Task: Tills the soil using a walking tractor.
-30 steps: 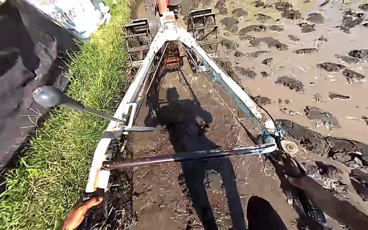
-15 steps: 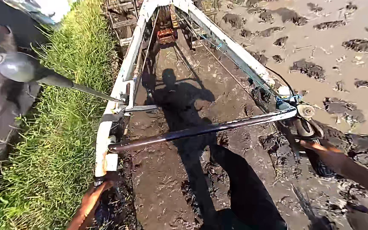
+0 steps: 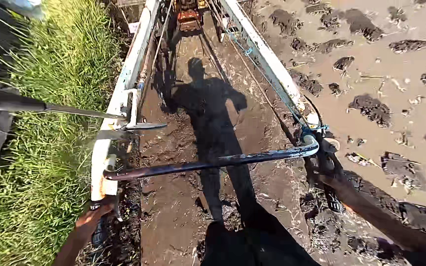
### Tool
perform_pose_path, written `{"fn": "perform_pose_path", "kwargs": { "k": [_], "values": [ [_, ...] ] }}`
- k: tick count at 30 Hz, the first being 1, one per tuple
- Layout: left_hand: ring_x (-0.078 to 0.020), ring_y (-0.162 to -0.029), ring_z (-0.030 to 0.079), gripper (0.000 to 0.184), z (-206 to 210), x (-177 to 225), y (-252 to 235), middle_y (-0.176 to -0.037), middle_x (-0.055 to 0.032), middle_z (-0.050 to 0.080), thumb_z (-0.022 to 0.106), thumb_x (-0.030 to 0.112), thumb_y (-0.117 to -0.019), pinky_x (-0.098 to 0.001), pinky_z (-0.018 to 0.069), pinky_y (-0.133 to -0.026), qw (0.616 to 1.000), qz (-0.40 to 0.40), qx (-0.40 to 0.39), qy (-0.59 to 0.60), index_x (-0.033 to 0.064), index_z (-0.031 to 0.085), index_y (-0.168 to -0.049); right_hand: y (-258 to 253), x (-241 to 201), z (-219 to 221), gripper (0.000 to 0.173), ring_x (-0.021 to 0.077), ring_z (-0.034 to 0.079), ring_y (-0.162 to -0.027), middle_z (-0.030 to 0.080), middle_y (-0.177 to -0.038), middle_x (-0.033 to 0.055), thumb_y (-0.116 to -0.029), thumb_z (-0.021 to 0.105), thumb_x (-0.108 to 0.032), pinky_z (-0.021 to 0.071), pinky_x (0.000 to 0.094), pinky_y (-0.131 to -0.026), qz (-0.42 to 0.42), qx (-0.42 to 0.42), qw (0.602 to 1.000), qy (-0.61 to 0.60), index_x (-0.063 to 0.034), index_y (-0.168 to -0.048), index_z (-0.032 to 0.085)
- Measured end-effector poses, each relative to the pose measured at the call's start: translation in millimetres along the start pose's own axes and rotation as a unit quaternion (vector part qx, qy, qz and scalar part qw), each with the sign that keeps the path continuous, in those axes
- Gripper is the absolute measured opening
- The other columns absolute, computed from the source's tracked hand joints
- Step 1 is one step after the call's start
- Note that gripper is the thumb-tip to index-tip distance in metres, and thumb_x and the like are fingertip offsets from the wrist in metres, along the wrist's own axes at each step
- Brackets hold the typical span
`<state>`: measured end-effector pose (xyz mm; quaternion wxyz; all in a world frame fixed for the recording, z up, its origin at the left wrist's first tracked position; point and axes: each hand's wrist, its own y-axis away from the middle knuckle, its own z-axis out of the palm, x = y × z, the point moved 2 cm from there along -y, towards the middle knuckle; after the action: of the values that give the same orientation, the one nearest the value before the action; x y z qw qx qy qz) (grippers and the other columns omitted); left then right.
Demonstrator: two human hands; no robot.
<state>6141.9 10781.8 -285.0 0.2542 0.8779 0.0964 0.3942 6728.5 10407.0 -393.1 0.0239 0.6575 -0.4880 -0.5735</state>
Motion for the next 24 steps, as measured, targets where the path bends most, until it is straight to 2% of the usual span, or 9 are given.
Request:
{"fn": "perform_pose_path", "kwargs": {
  "k": [2, 5, 8, 11, 13, 15, 19, 22, 24],
  "values": [
    [-0.0064, -0.084, 0.065, 0.035, 10, 33, -14, -0.101, -0.0046, 0.066, 0.055, 0.008, -0.0967, -0.0278, 0.0567, -0.077, 1.000, -0.002, 0.004, 0.004, -0.0060, 0.054, -0.128, -28, -21, -3, 0.058, 0.0190, 0.066, -0.095, 0.067, -0.111, 0.0171, -0.0944, 0.055, -0.038, 0.0553, 0.0406, -0.087, 0.025, -0.012, 1.000, 0.012, 0.0073, -0.130, 0.054],
    [-0.0085, -0.082, 0.059, 0.030, 27, 98, -42, -0.100, -0.0070, 0.061, 0.052, 0.003, -0.1005, -0.0280, 0.0531, -0.076, 0.998, -0.055, -0.002, 0.017, -0.0059, 0.051, -0.129, -69, -64, 1, 0.049, 0.0192, 0.065, -0.092, 0.065, -0.107, 0.0164, -0.1005, 0.052, -0.032, 0.0556, 0.0393, -0.084, 0.023, -0.027, 0.999, -0.017, 0.0073, -0.130, 0.053],
    [-0.0139, -0.084, 0.062, 0.035, 24, 107, -94, -0.104, -0.0122, 0.063, 0.059, 0.009, -0.0973, -0.0345, 0.0548, -0.075, 1.000, -0.015, 0.016, 0.004, -0.0055, 0.053, -0.129, -112, -90, 7, 0.048, 0.0221, 0.064, -0.095, 0.064, -0.112, 0.0173, -0.1007, 0.053, -0.031, 0.0547, 0.0420, -0.085, 0.008, -0.036, 0.998, -0.043, 0.0045, -0.134, 0.052],
    [-0.0313, -0.118, 0.057, 0.046, 34, 145, -128, -0.132, -0.0280, 0.058, 0.065, 0.012, -0.0984, -0.0490, 0.0438, -0.104, 0.995, 0.014, 0.060, -0.075, -0.0098, 0.052, -0.137, -159, -111, 12, 0.045, 0.0225, 0.062, -0.092, 0.064, -0.108, 0.0166, -0.1015, 0.054, -0.032, 0.0528, 0.0434, -0.082, 0.002, -0.029, 0.999, -0.046, 0.0053, -0.128, 0.056],
    [-0.0427, -0.125, 0.056, 0.048, 35, 173, -156, -0.132, -0.0348, 0.058, 0.069, 0.015, -0.0970, -0.0582, 0.0396, -0.109, 0.990, 0.027, 0.088, -0.109, -0.0122, 0.055, -0.134, -187, -135, 16, 0.043, 0.0208, 0.063, -0.087, 0.065, -0.102, 0.0146, -0.1037, 0.052, -0.031, 0.0541, 0.0415, -0.079, 0.005, -0.029, 0.998, -0.061, 0.0051, -0.126, 0.057],
    [-0.0396, -0.118, 0.059, 0.043, 37, 201, -178, -0.126, -0.0336, 0.060, 0.067, 0.015, -0.0991, -0.0566, 0.0422, -0.105, 0.990, 0.038, 0.076, -0.109, -0.0129, 0.056, -0.130, -212, -163, 12, 0.043, 0.0202, 0.065, -0.091, 0.065, -0.107, 0.0137, -0.1047, 0.049, -0.030, 0.0548, 0.0393, -0.078, 0.015, -0.034, 0.995, -0.087, 0.0009, -0.134, 0.052],
    [-0.0143, -0.094, 0.062, 0.030, 83, 249, -195, -0.107, -0.0153, 0.066, 0.059, 0.009, -0.0978, -0.0370, 0.0509, -0.089, 0.998, 0.053, 0.011, -0.027, -0.0086, 0.059, -0.122, -278, -195, -43, 0.043, 0.0202, 0.067, -0.090, 0.068, -0.108, 0.0153, -0.1072, 0.040, -0.027, 0.0563, 0.0388, -0.077, -0.001, -0.006, 0.996, -0.087, 0.0015, -0.137, 0.051],
    [-0.0133, -0.087, 0.063, 0.035, 130, 280, -205, -0.107, -0.0154, 0.065, 0.058, 0.007, -0.1009, -0.0336, 0.0547, -0.080, 0.999, 0.010, 0.007, 0.031, -0.0095, 0.052, -0.132, -334, -211, -76, 0.042, 0.0194, 0.063, -0.095, 0.064, -0.113, 0.0141, -0.1069, 0.039, -0.027, 0.0530, 0.0394, -0.080, 0.014, 0.003, 0.996, -0.087, 0.0009, -0.137, 0.049],
    [-0.0059, -0.082, 0.063, 0.033, 136, 295, -231, -0.099, -0.0079, 0.065, 0.059, 0.005, -0.0967, -0.0269, 0.0553, -0.076, 0.999, 0.013, 0.017, 0.029, -0.0072, 0.054, -0.127, -361, -223, -74, 0.044, 0.0211, 0.066, -0.100, 0.066, -0.118, 0.0154, -0.1084, 0.036, -0.027, 0.0556, 0.0399, -0.083, 0.016, -0.008, 0.995, -0.096, 0.0020, -0.138, 0.049]
  ]
}}
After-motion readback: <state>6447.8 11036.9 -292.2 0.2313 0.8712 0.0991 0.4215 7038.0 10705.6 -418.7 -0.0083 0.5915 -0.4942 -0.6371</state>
